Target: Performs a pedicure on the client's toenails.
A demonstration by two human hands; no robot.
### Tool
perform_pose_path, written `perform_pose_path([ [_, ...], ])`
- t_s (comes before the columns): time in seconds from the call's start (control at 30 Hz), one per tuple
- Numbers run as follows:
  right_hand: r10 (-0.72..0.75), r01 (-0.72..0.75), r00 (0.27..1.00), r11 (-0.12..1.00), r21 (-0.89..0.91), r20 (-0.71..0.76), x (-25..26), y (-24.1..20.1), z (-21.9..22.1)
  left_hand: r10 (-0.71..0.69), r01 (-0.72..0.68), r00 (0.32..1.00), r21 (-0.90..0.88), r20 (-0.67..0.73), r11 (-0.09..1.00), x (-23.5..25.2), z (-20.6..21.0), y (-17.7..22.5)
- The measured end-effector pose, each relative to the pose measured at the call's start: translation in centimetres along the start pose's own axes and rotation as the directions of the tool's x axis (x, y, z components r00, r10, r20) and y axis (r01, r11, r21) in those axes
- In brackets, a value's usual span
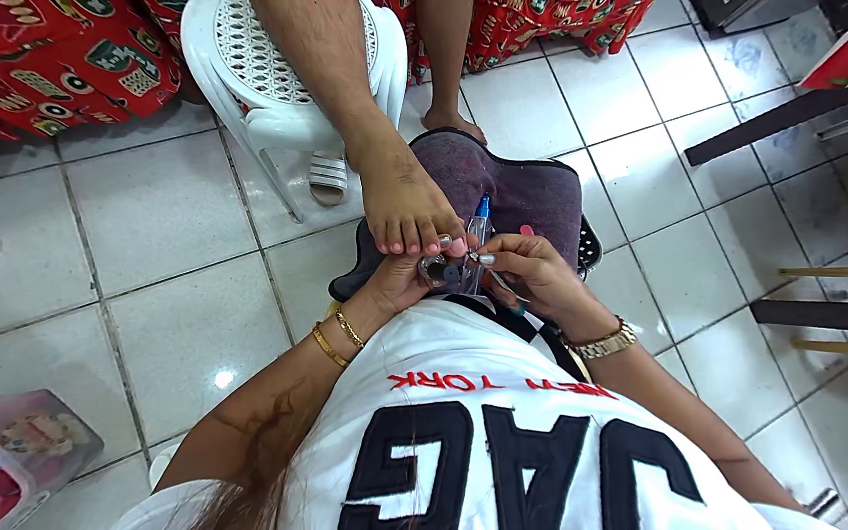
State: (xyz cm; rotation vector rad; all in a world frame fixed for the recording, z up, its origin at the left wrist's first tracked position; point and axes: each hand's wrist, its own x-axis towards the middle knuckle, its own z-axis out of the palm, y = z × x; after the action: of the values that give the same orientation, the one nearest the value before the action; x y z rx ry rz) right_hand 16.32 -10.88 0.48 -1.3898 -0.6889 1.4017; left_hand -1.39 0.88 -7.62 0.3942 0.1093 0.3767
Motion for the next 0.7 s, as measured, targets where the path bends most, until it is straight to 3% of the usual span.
perform_pose_path([
  [0.1,-0.173,0.162,0.972,0.984,0.079,0.157,-0.4,-2.0,-1.1,-0.011,0.012,1.000,-0.031,0.026,0.999,0.2,-0.1,0.1],
  [0.2,-0.472,0.413,0.861,0.867,0.280,0.191,0.3,-3.5,0.5,-0.008,0.008,1.000,-0.008,0.006,1.000,0.1,0.1,0.1],
  [0.27,-0.535,0.459,0.811,0.833,0.310,0.236,2.1,-2.9,1.7,-0.003,0.004,1.000,0.020,-0.020,1.000,0.0,0.0,-0.1],
  [0.33,-0.385,0.331,0.816,0.923,0.197,0.432,3.4,-1.8,1.1,-0.005,0.006,1.000,0.043,-0.026,0.999,-0.3,-0.3,0.0],
  [0.4,-0.161,0.249,0.802,0.966,-0.076,0.575,3.7,-2.5,-1.1,-0.029,0.031,0.998,0.035,-0.047,0.999,0.2,0.1,0.4],
  [0.5,-0.046,0.261,0.846,0.905,-0.336,0.531,3.2,-4.7,-3.9,-0.080,0.080,0.997,0.059,-0.003,0.995,0.9,0.2,0.6],
  [0.7,0.040,0.231,0.870,0.847,-0.479,0.491,3.6,-6.0,-4.2,-0.128,0.127,0.992,0.076,0.008,0.989,0.9,0.2,0.8],
])
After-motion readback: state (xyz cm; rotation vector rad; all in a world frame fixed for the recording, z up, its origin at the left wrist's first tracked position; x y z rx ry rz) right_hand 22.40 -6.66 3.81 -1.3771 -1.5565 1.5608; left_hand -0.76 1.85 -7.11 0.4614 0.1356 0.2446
